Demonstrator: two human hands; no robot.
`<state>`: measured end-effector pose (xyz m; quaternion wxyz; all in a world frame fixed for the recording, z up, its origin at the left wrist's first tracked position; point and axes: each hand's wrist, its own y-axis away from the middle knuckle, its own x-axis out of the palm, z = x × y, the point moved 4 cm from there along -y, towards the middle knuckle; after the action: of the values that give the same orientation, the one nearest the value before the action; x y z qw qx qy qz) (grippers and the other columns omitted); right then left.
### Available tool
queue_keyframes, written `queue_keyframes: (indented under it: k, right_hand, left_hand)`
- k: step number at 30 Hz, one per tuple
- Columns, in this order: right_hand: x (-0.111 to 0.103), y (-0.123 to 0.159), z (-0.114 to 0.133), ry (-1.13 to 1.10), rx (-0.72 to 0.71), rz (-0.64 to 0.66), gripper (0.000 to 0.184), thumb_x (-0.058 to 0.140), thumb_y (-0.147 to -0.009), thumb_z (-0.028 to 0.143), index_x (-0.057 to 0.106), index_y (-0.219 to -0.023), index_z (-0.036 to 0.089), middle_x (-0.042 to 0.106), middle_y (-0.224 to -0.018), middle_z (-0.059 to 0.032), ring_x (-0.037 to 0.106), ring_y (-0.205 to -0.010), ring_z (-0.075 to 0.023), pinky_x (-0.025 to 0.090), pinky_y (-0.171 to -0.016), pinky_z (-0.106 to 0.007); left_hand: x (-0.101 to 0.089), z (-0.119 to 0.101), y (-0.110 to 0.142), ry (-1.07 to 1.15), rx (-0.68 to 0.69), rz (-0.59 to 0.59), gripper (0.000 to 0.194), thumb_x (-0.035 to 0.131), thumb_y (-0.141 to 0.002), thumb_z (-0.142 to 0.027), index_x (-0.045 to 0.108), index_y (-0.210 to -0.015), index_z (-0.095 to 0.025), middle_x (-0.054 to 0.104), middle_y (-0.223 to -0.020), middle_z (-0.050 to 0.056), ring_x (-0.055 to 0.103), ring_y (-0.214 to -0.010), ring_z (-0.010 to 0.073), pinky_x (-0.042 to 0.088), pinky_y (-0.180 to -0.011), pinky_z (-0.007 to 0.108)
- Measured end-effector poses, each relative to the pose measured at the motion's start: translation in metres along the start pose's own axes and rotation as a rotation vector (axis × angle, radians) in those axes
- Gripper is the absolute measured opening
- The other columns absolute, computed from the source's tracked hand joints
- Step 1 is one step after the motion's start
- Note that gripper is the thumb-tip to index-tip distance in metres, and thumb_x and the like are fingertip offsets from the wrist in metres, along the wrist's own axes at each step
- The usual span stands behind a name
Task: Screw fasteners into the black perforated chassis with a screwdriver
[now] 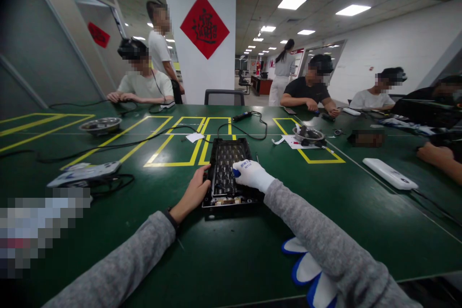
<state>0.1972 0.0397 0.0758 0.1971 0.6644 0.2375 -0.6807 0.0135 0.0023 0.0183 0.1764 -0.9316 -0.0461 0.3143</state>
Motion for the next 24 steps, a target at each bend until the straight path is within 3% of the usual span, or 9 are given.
queue_keyframes:
  k: [9,15,20,24]
  right_hand:
    - [0.000,0.013,-0.011,-0.172,-0.014,-0.048,0.024,0.061,-0.074,0.032,0.057,-0.095,0.022,0.064,-0.093,-0.0011,0.058,-0.083,-0.0151,0.039,-0.069,-0.023]
    - [0.004,0.011,-0.009,-0.218,-0.050,-0.038,0.018,0.064,-0.070,0.025,0.059,-0.087,0.022,0.064,-0.087,0.0008,0.058,-0.079,-0.0142,0.039,-0.068,-0.023]
    - [-0.007,0.010,-0.013,-0.200,-0.016,-0.069,0.017,0.064,-0.070,0.026,0.060,-0.086,0.020,0.062,-0.090,-0.0029,0.057,-0.084,-0.0172,0.040,-0.073,-0.026]
    - [-0.014,0.010,-0.013,-0.175,0.019,-0.100,0.030,0.068,-0.069,0.032,0.058,-0.093,0.017,0.060,-0.099,-0.0063,0.055,-0.090,-0.0189,0.040,-0.076,-0.028]
  left_hand:
    - [0.001,0.002,-0.002,-0.012,0.001,0.003,0.050,0.041,-0.077,-0.016,0.041,-0.127,-0.013,0.046,-0.127,0.012,0.043,-0.118,0.0233,0.031,-0.103,0.041]
    - [0.001,0.002,-0.002,-0.024,0.001,0.004,0.050,0.041,-0.077,-0.017,0.041,-0.127,-0.013,0.046,-0.127,0.012,0.042,-0.119,0.0233,0.031,-0.103,0.041]
    - [0.000,0.001,-0.001,-0.020,-0.001,0.007,0.049,0.041,-0.077,-0.017,0.042,-0.126,-0.015,0.047,-0.126,0.011,0.043,-0.118,0.0230,0.031,-0.103,0.040]
    - [0.000,0.001,-0.002,-0.020,0.003,0.009,0.048,0.041,-0.077,-0.017,0.042,-0.126,-0.015,0.047,-0.126,0.011,0.044,-0.117,0.0230,0.032,-0.102,0.040]
